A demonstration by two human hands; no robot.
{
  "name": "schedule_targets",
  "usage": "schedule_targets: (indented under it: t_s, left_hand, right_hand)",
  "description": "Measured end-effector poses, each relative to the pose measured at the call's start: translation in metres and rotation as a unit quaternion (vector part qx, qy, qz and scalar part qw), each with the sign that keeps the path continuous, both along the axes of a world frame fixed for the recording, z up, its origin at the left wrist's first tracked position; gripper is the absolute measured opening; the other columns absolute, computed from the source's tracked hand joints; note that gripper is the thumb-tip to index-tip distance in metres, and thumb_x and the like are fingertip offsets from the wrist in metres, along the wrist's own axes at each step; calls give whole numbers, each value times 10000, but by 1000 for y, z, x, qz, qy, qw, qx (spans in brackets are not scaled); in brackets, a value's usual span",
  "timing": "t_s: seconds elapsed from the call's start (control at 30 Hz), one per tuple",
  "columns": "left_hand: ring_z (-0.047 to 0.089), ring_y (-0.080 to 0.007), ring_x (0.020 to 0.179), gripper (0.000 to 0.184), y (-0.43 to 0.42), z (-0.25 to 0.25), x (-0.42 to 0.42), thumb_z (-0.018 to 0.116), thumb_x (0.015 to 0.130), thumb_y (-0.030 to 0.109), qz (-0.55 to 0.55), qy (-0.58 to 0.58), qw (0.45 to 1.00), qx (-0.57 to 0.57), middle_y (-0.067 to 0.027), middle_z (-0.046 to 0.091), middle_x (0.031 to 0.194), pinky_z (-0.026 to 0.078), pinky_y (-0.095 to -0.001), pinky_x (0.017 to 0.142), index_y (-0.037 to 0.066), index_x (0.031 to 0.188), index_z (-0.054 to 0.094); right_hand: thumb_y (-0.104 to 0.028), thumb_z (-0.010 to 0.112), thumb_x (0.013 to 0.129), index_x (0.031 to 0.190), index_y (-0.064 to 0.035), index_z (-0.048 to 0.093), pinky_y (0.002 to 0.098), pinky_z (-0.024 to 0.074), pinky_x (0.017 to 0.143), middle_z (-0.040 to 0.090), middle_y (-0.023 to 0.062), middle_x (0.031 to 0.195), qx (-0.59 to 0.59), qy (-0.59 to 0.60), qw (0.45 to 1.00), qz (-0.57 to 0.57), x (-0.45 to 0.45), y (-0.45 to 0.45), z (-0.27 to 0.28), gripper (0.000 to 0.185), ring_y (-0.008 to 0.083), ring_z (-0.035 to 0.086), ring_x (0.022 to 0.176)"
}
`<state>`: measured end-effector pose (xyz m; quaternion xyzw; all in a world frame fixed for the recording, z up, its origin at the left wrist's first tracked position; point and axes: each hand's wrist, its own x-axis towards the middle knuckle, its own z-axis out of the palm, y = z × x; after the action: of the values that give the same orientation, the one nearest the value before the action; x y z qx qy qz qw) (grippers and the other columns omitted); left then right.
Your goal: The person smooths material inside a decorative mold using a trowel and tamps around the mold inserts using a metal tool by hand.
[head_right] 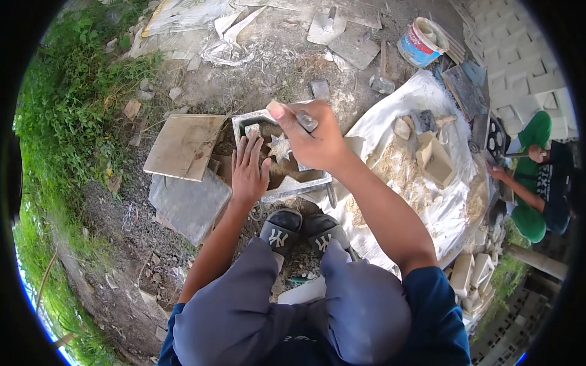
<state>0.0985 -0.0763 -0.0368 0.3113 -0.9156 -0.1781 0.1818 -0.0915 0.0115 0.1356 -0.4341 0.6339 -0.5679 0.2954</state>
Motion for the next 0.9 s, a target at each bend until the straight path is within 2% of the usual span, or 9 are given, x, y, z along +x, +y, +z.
schedule_targets:
  t_s: [0.17, 0.27, 0.37, 0.5, 0.57, 0.7, 0.73, 0.83, 0.9]
  left_hand:
    - [293, -353, 1469, 528, -1, 2, -2, 505, 999, 328, 4, 6, 1000, -9, -98, 355, 1580, 239, -569, 1163, 98, 1468, 421]
    - [304, -354, 1465, 513, -2, 2, -1, 509, 1000, 311, 3, 5, 1000, -10, -98, 373, 1571, 251, -564, 1156, 107, 1463, 428]
    - [309, -354, 1462, 510, 2, 2, 2, 508, 1001, 312, 7, 10, 1000, -7, -95, 375, 1570, 256, -566, 1152, 109, 1462, 429]
    - [311, -352, 1461, 512, 1, 1, -1, 512, 996, 302, 11, 1, 1000, -8, -93, 373, 1571, 260, -566, 1149, 113, 1464, 427]
    - [309, -351, 1463, 513, 3, -1, 2, 514, 994, 297, 11, 0, 1000, -5, -92, 373, 1571, 260, -565, 1150, 115, 1465, 427]
    - [299, -343, 1470, 515, 2, 5, -2, 511, 990, 289, 14, -6, 1000, 2, -86, 371, 1573, 255, -563, 1155, 120, 1468, 424]
    - [299, -343, 1470, 515, 2, 4, -2, 511, 990, 289, 12, -9, 1000, 0, -86, 371, 1573, 255, -563, 1155, 120, 1468, 424]
    - [287, -321, 1474, 532, 7, 0, 4, 494, 998, 342, 18, -24, 1000, 11, -66, 339, 1593, 230, -575, 1166, 115, 1473, 414]
    - [291, -320, 1472, 531, 2, 1, -2, 492, 1001, 344, 13, -15, 1000, -7, -64, 341, 1592, 236, -582, 1161, 117, 1475, 412]
  right_hand:
    - [-368, 623, 998, 849, 34, 704, 297, 421, 594, 520, 35, 566, -26, -63, 997, -23, -4, -12, -38, 436, 75, 467, 635]
    - [-378, 621, 998, 868, 45, 703, 310, 413, 574, 506, 23, 570, -1, 30, 1000, 9, 4, 6, 4, 450, 82, 444, 613]
    - [-360, 632, 993, 865, 49, 697, 317, 402, 553, 481, 59, 553, 2, 18, 999, -45, 8, 5, -46, 433, 88, 418, 581]
    - [-319, 634, 995, 856, 43, 694, 321, 403, 541, 468, 87, 544, -66, 105, 990, 68, 1, 16, -4, 392, 112, 423, 559]
    - [-302, 633, 995, 865, 31, 702, 320, 416, 550, 505, 107, 553, -85, 107, 986, 91, 0, 21, -19, 364, 140, 451, 546]
    - [-288, 642, 987, 824, 16, 715, 310, 447, 593, 577, 123, 589, -13, 4, 999, -37, -5, 12, -39, 352, 181, 505, 541]
    - [-309, 649, 982, 818, 10, 717, 300, 447, 609, 589, 116, 601, -63, 69, 994, -52, -2, 17, -36, 366, 151, 514, 576]
    - [-389, 665, 968, 829, 5, 729, 262, 442, 654, 627, 56, 646, 9, 29, 999, 42, -12, 33, -28, 422, 82, 520, 686]
    - [-410, 656, 972, 764, -5, 681, 274, 410, 574, 572, -16, 631, 20, -65, 997, -29, -16, 17, -51, 456, 75, 481, 622]
